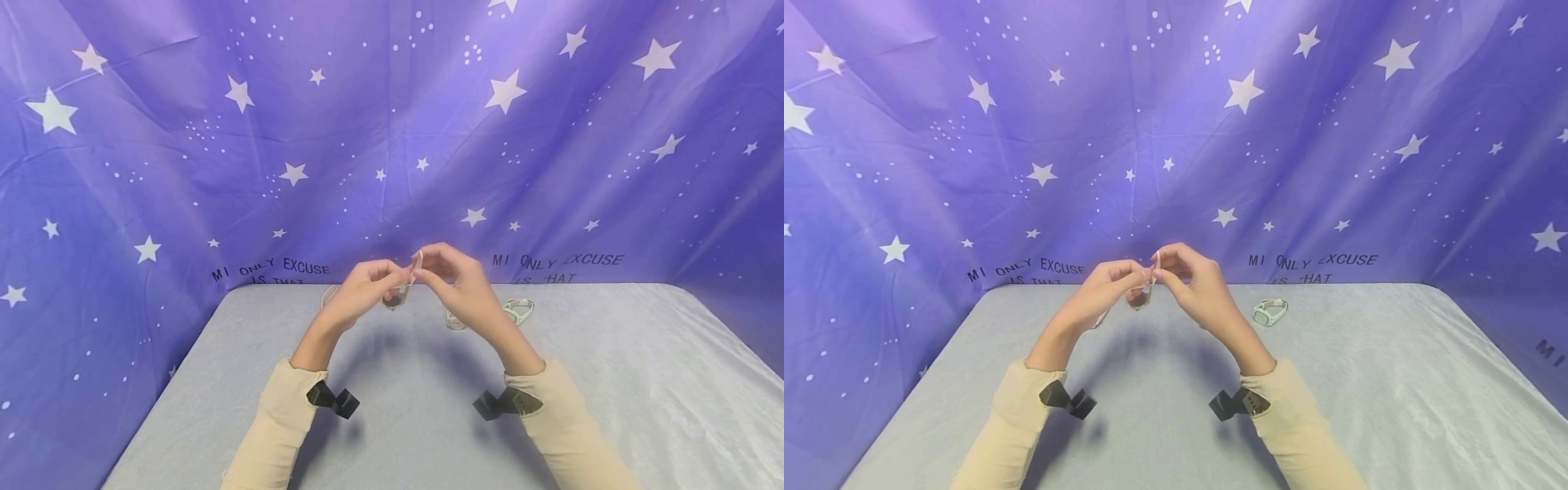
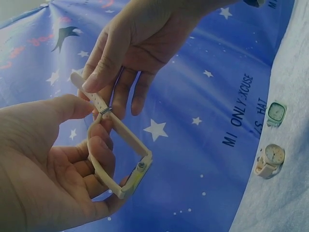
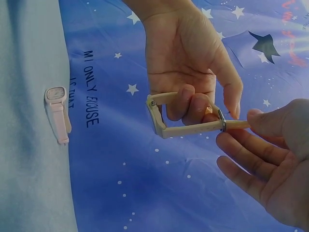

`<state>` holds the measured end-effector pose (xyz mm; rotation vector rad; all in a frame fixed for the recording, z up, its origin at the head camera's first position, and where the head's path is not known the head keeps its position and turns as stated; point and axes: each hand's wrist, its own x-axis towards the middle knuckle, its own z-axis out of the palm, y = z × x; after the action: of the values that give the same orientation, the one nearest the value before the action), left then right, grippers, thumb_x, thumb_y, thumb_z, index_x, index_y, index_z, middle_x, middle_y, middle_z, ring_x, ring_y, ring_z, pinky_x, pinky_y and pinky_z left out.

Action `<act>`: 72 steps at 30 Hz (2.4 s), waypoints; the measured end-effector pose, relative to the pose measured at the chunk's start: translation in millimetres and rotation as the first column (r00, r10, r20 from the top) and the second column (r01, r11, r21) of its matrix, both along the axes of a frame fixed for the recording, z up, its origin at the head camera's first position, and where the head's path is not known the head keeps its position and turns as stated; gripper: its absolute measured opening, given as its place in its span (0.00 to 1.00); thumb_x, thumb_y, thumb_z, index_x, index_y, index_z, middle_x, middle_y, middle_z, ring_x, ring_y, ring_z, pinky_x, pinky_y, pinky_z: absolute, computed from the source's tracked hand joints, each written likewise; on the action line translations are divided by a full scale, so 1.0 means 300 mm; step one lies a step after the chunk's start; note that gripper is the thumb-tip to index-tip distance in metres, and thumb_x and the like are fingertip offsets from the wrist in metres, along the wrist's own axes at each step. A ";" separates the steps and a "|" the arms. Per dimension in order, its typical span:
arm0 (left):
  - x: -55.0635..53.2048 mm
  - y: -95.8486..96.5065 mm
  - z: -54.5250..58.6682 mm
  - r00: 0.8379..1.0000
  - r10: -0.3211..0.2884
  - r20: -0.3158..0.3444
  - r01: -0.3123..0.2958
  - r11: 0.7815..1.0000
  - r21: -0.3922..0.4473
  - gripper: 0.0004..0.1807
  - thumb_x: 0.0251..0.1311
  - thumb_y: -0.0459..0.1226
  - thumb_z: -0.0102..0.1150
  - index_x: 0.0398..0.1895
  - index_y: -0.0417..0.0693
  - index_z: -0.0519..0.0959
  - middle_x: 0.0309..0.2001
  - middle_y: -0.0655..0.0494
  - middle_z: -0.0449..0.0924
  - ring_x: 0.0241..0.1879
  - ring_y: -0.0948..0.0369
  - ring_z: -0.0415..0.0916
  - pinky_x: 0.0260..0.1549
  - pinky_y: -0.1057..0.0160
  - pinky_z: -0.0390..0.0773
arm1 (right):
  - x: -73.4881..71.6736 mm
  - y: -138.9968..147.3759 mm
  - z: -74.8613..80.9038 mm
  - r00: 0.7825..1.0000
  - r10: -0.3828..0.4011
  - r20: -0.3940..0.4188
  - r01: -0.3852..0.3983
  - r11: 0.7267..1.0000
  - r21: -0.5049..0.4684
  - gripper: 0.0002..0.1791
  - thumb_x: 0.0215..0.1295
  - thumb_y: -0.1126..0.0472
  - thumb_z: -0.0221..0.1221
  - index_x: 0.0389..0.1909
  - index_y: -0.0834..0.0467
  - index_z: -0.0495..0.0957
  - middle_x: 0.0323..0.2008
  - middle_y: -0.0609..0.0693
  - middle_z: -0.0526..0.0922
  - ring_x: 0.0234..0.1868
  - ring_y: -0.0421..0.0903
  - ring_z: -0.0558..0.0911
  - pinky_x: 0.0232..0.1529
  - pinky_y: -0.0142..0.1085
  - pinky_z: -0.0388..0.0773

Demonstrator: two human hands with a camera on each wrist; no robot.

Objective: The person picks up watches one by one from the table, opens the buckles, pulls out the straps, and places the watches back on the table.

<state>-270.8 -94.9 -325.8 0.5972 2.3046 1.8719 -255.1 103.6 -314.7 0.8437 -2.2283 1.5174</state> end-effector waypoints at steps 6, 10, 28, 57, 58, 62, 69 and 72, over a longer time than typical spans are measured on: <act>0.001 -0.002 -0.003 1.000 -0.009 -0.012 0.009 1.000 0.007 0.10 0.70 0.40 0.61 0.32 0.43 0.82 0.25 0.55 0.76 0.27 0.61 0.70 0.31 0.65 0.77 | 0.000 -0.002 -0.001 1.000 0.002 -0.007 -0.001 1.000 0.007 0.12 0.66 0.67 0.66 0.49 0.59 0.81 0.44 0.53 0.88 0.44 0.46 0.87 0.49 0.34 0.86; -0.001 -0.004 -0.007 1.000 -0.010 -0.017 0.011 1.000 0.015 0.12 0.70 0.38 0.61 0.33 0.36 0.80 0.24 0.55 0.76 0.26 0.61 0.69 0.30 0.66 0.75 | -0.001 -0.002 -0.001 1.000 0.002 -0.006 -0.001 1.000 0.014 0.13 0.66 0.67 0.66 0.50 0.60 0.81 0.44 0.54 0.88 0.44 0.47 0.87 0.49 0.34 0.86; -0.001 -0.006 -0.004 1.000 -0.014 -0.026 0.013 1.000 -0.011 0.16 0.73 0.40 0.57 0.39 0.31 0.79 0.25 0.55 0.75 0.27 0.61 0.71 0.31 0.66 0.79 | 0.002 0.001 0.002 1.000 0.000 0.010 0.000 1.000 0.026 0.13 0.66 0.67 0.66 0.50 0.61 0.81 0.45 0.55 0.88 0.45 0.50 0.88 0.50 0.34 0.85; -0.003 -0.009 -0.012 1.000 -0.002 -0.004 0.002 1.000 0.004 0.09 0.68 0.32 0.52 0.40 0.34 0.81 0.26 0.55 0.76 0.28 0.62 0.72 0.32 0.67 0.78 | 0.001 0.010 -0.004 0.994 0.002 -0.105 0.010 0.993 0.117 0.12 0.58 0.73 0.69 0.41 0.59 0.89 0.44 0.54 0.89 0.46 0.50 0.88 0.51 0.37 0.86; -0.003 -0.008 -0.012 1.000 -0.007 -0.005 0.007 1.000 0.007 0.10 0.68 0.32 0.52 0.40 0.34 0.81 0.26 0.55 0.76 0.28 0.62 0.72 0.32 0.67 0.78 | 0.000 0.010 -0.005 0.993 -0.001 -0.117 0.016 0.992 0.124 0.12 0.58 0.73 0.69 0.41 0.59 0.90 0.44 0.54 0.89 0.48 0.50 0.87 0.52 0.37 0.85; -0.002 -0.008 -0.011 1.000 -0.016 -0.006 0.016 1.000 0.003 0.11 0.67 0.32 0.52 0.43 0.33 0.82 0.27 0.55 0.78 0.29 0.62 0.74 0.34 0.66 0.80 | -0.004 0.009 -0.010 0.989 -0.005 -0.148 0.026 0.990 0.141 0.12 0.57 0.73 0.70 0.41 0.59 0.90 0.45 0.54 0.89 0.51 0.51 0.86 0.53 0.35 0.84; 0.001 -0.011 -0.009 0.999 -0.040 -0.020 0.040 0.999 0.011 0.12 0.72 0.34 0.53 0.46 0.32 0.81 0.28 0.55 0.80 0.29 0.62 0.75 0.33 0.67 0.78 | -0.007 0.007 -0.010 0.989 0.002 -0.146 0.016 0.992 0.125 0.12 0.58 0.75 0.68 0.42 0.60 0.89 0.47 0.56 0.88 0.52 0.54 0.86 0.53 0.37 0.85; 0.001 -0.011 -0.008 0.999 -0.047 -0.024 0.048 0.999 0.023 0.12 0.73 0.34 0.53 0.47 0.31 0.81 0.28 0.55 0.80 0.29 0.62 0.75 0.33 0.68 0.78 | -0.008 0.007 -0.010 0.990 0.003 -0.142 0.015 0.992 0.122 0.13 0.58 0.75 0.68 0.43 0.61 0.89 0.47 0.56 0.88 0.51 0.54 0.86 0.52 0.37 0.85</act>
<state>-270.4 -98.1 -328.2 0.6743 2.2647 1.8839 -257.4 105.8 -317.8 0.9486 -2.2350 1.2849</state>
